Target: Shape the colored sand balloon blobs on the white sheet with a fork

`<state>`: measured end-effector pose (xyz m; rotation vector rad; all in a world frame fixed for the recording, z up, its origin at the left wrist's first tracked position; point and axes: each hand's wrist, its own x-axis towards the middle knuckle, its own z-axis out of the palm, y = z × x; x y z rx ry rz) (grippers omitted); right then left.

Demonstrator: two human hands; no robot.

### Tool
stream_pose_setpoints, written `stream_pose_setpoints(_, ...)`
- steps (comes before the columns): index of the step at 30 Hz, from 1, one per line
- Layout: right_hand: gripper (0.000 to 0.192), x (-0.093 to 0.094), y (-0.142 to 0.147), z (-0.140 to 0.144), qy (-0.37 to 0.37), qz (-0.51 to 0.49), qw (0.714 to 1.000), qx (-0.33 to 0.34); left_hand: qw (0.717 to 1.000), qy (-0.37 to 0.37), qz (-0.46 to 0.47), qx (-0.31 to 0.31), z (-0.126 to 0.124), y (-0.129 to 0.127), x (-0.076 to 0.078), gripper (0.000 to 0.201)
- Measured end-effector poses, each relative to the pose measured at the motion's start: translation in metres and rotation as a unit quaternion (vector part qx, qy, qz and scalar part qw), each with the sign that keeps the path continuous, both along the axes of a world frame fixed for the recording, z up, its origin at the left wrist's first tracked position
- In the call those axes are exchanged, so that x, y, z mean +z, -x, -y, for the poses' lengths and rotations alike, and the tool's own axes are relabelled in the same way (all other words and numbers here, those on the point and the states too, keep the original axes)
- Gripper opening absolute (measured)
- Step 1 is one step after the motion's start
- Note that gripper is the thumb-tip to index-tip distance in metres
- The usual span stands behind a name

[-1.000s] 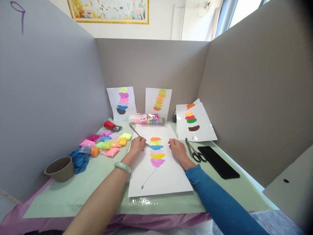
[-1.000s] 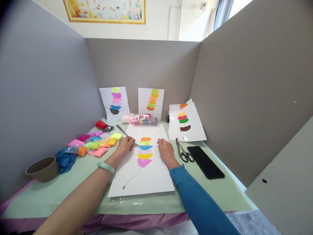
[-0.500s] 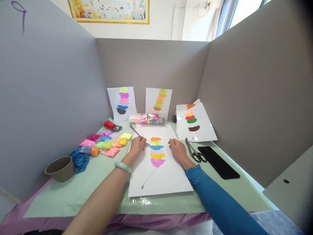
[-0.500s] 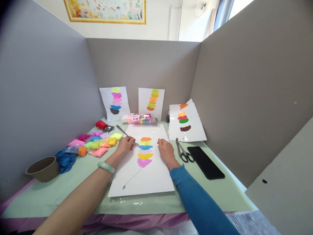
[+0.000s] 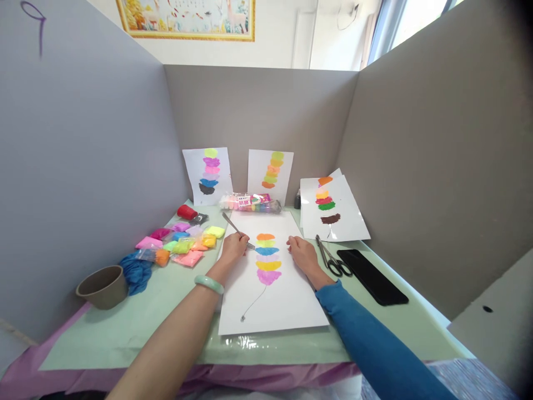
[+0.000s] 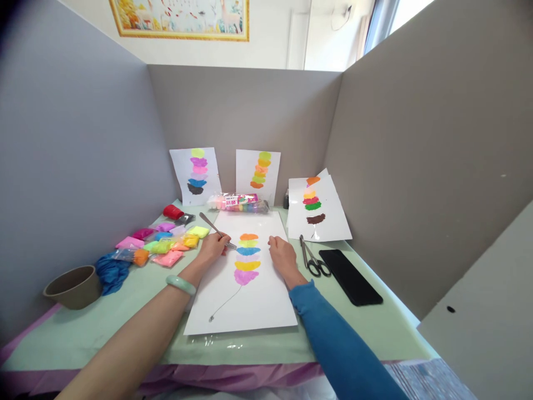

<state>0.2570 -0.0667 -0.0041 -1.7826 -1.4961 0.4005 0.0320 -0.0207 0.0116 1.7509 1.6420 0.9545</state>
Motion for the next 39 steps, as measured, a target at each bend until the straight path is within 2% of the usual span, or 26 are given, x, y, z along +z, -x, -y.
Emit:
stream_pose_setpoints(19,0.039,-0.0002,0.0001,-0.0004,0.005,-0.001,1.0,-0.001,1.0,0.003,0.013,0.0,-0.0019,-0.0003,-0.0031,0.019)
stream_pose_setpoints(32,0.04,-0.0002,0.0001,-0.0009,0.006,0.003,1.0,0.0,0.999,-0.019,-0.028,-0.01,-0.0014,-0.0009,-0.0029,0.022)
stream_pose_setpoints(39,0.04,-0.0011,-0.0001,-0.0007,0.001,-0.002,1.0,0.001,1.0,-0.004,-0.003,0.0,-0.0027,-0.0006,-0.0038,0.02)
